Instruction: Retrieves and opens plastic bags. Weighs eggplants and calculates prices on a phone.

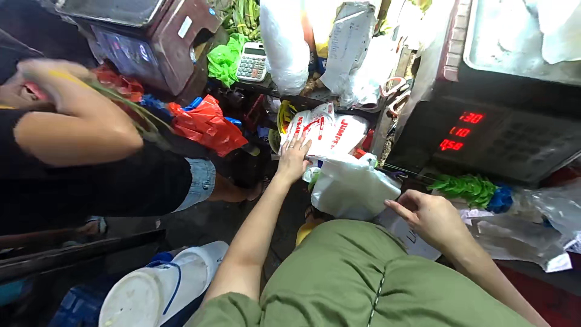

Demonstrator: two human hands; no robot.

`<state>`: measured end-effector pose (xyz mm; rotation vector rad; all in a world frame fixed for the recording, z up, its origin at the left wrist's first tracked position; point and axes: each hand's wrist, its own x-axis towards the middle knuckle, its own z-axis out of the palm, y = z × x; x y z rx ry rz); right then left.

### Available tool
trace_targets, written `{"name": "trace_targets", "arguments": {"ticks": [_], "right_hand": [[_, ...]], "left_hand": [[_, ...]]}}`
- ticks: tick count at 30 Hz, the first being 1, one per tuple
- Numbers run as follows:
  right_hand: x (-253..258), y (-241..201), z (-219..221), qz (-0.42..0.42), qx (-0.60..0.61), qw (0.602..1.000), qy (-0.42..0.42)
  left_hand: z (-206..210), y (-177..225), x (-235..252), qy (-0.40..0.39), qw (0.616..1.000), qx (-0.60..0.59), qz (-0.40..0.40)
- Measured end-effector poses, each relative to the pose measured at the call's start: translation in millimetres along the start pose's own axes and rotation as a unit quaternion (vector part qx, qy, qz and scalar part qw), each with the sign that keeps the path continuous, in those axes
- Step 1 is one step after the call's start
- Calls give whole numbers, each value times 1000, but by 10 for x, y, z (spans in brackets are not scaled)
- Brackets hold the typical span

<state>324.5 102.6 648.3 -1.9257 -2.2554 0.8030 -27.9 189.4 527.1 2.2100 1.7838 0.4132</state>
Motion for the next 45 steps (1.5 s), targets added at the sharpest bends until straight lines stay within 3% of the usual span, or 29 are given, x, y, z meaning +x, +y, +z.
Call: {"name": "trace_targets", "arguments": {"ticks": [3, 6, 11, 14, 16, 18, 19, 20, 21, 23, 24, 26, 27, 29, 32, 33, 39, 42, 45], "right_hand": [[159, -347, -9, -111, 26, 985, 127], [420, -774, 46, -183, 62, 961, 197], [884, -1446, 308, -265, 76, 945, 177], [1048, -1677, 537, -279, 119, 933, 191], [1058, -1767, 618, -314, 140, 891, 298], [997, -1849, 524, -327, 130, 844, 405], [952, -1878, 418, -326, 127, 830, 435], [897, -1892, 303, -328, 127, 824, 443], [846, -1888, 200, -340, 129, 823, 436], [759, -1864, 46, -399, 126, 822, 386], [708, -1869, -5, -440, 122, 820, 346], [603, -1928, -43, -516, 110, 804, 274], [560, -1976, -37, -545, 105, 791, 256], [498, -2040, -41, -580, 113, 768, 249], [463, -1992, -113, -573, 142, 776, 224], [453, -1948, -117, -558, 162, 790, 195], [227, -1813, -120, -471, 277, 836, -44], [165, -1807, -91, -460, 273, 844, -46], [119, -1806, -112, -496, 288, 819, -5]], "left_hand": [[-189, -129, 218, 35, 999, -29, 28], [-675, -82, 387, 65, 992, -106, -30], [-1416, 187, 497, 167, 966, -190, -53], [-1722, 289, 452, 164, 894, -403, -106], [-1878, 315, 314, 110, 812, -555, -141], [-1883, 300, 169, 88, 780, -608, -124], [-1878, 282, 108, 105, 797, -587, -98], [-1883, 257, 35, 150, 841, -517, -59], [-1919, 211, -38, 206, 878, -431, -14], [-2113, 110, -166, 260, 901, -340, 73], [-2231, 76, -211, 235, 904, -338, 115], [-2378, -3, -214, 76, 910, -343, 218], [-2353, -35, -155, -43, 896, -346, 277], [-2062, -18, -64, -248, 825, -380, 337], [-1665, 102, -177, -401, 681, -531, 306], [-1641, 129, -263, -413, 657, -560, 291], [-1541, 303, -613, -387, 630, -614, 276], [-1597, 426, -740, -327, 668, -605, 282], [-1449, 408, -705, -282, 660, -628, 300]]}}
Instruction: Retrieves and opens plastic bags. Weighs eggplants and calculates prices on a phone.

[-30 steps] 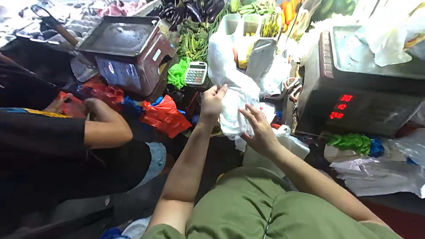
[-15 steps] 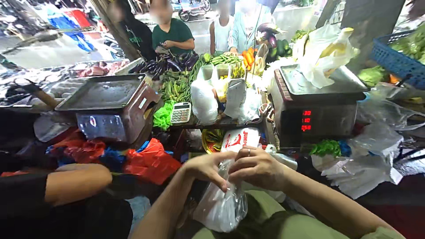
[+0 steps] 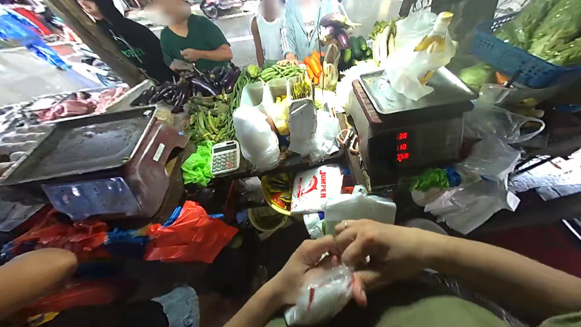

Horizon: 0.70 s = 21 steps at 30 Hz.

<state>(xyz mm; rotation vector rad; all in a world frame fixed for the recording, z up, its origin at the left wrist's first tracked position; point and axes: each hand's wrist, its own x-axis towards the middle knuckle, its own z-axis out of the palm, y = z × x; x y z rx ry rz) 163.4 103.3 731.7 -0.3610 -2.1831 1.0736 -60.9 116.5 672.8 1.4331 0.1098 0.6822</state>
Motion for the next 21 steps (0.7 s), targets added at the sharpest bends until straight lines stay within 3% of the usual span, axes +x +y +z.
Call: {"name": "trace_targets", "arguments": {"ticks": [4, 9, 13, 17, 21], "right_hand": [[-72, -29, 12, -12, 132, 991, 19], [-97, -172, 8, 17, 214, 976, 40], [-55, -260, -24, -39, 92, 992, 76], [25, -357, 38, -92, -100, 982, 134], [17, -353, 103, -126, -185, 956, 191]], "left_hand": [[-24, -132, 19, -45, 995, -94, -10], [11, -46, 101, -104, 994, -42, 11], [26, 11, 122, -84, 992, 42, 80], [69, 188, 190, -49, 961, 186, 200], [132, 324, 250, -67, 956, 176, 224]]}}
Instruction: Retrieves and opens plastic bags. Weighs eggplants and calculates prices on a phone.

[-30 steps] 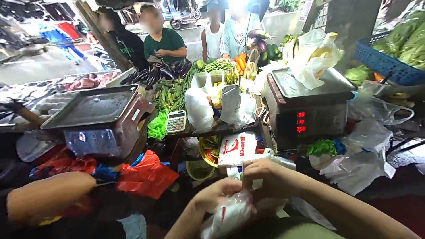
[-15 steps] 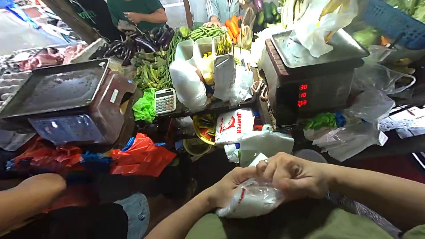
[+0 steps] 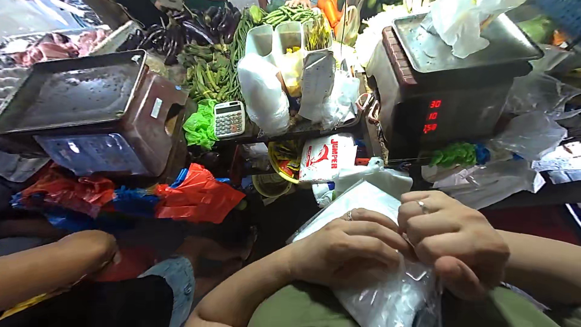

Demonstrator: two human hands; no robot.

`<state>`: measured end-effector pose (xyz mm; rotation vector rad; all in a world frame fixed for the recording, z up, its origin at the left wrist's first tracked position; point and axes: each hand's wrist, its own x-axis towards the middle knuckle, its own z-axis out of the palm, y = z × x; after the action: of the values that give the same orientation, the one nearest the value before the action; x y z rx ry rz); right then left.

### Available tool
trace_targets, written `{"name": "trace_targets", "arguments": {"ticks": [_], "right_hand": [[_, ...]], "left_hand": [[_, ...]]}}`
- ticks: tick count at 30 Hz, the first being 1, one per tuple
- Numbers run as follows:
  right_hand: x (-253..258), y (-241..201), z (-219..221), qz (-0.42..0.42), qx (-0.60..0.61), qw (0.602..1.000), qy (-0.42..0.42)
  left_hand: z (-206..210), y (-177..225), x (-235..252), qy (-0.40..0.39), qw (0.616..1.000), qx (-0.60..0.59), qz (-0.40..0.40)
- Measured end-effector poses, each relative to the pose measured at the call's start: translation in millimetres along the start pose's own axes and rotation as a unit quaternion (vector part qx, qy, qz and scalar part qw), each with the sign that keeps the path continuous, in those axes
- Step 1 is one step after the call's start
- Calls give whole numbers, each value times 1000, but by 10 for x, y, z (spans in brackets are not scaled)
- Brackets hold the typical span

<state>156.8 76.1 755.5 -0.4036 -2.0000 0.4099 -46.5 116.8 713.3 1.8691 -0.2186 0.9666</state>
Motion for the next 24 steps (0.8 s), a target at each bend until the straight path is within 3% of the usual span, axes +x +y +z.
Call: {"name": "trace_targets", "arguments": {"ticks": [4, 8, 12, 17, 21, 24], "right_hand": [[6, -22, 96, -9, 4, 1000, -29], [8, -5, 207, -12, 6, 997, -80], [5, -115, 47, -7, -90, 984, -155], [46, -239, -238, 17, -244, 950, -196], [163, -192, -313, 42, -292, 925, -240], [138, 109, -315, 49, -349, 895, -272]], "left_hand": [[8, -49, -51, 30, 999, -20, -6], [-21, -27, -118, -2, 1000, -9, -22], [-116, 161, -262, -22, 994, 74, -73], [-361, 439, -492, -49, 932, 268, -241], [-608, 522, -426, -64, 915, 329, -223], [-783, 491, -329, -66, 873, 427, -225]]}}
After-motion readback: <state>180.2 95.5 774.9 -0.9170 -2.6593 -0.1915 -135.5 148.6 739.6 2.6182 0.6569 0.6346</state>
